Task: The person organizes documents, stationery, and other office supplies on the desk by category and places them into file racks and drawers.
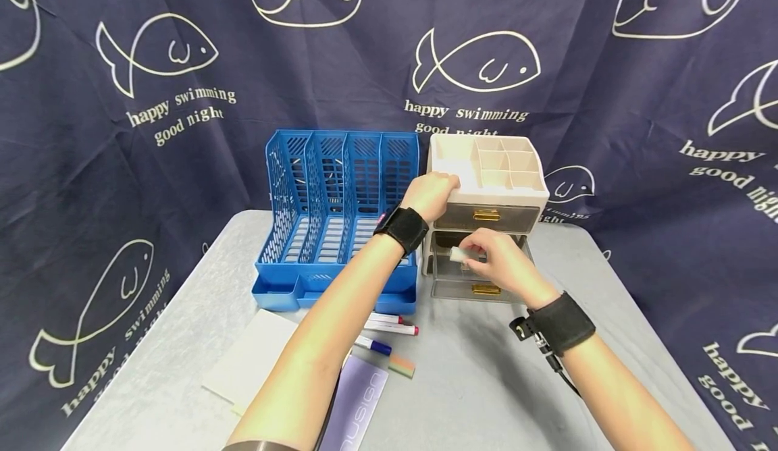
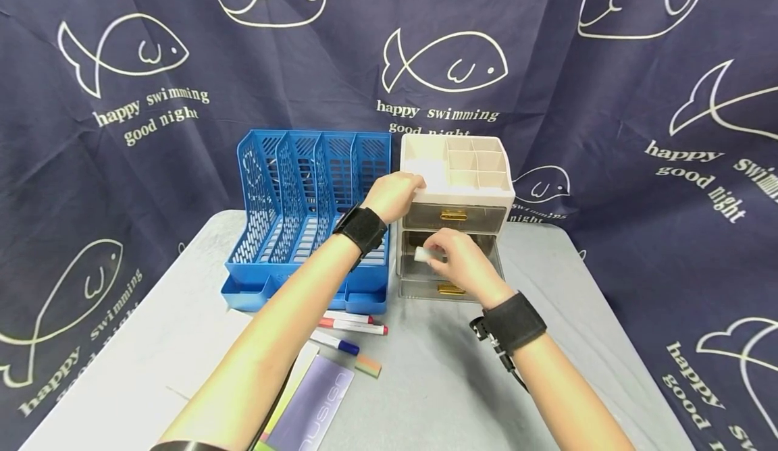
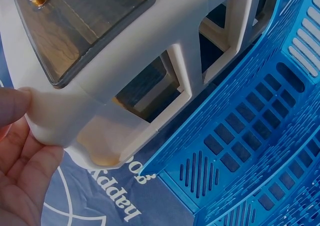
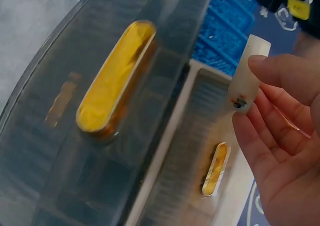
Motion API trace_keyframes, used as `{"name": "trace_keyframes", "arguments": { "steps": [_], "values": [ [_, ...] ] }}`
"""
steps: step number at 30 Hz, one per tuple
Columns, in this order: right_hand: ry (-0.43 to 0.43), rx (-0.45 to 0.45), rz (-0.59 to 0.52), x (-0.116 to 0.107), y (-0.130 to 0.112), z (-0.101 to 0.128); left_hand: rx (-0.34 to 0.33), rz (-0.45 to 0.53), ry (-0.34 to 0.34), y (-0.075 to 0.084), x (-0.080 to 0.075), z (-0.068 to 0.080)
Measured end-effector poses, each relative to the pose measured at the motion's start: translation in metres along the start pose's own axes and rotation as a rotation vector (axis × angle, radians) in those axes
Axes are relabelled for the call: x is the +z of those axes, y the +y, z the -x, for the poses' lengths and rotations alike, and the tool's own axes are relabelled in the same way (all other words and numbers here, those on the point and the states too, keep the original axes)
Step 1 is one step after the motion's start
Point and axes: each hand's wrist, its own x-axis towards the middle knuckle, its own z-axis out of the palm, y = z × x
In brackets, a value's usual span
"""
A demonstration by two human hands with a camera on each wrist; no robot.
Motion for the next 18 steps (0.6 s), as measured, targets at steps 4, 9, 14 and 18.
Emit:
{"name": "trace_keyframes", "arguments": {
  "steps": [4, 9, 14, 18],
  "values": [
    [-0.017, 0.035, -0.001, 0.004, 0.010, -0.003, 0.001, -0.002, -0.003, 0.000, 0.000, 0.000],
    [-0.034, 0.061, -0.011, 0.011, 0.022, -0.006, -0.005, -0.007, -0.001, 0.001, -0.001, -0.001],
    [-0.085, 0.100, -0.015, 0.020, 0.032, -0.010, -0.009, -0.001, -0.008, 0.001, -0.002, -0.001],
    [-0.144, 0.138, -0.023, 0.025, 0.036, -0.011, -0.009, -0.002, -0.008, 0.001, -0.001, -0.001]
  ]
}}
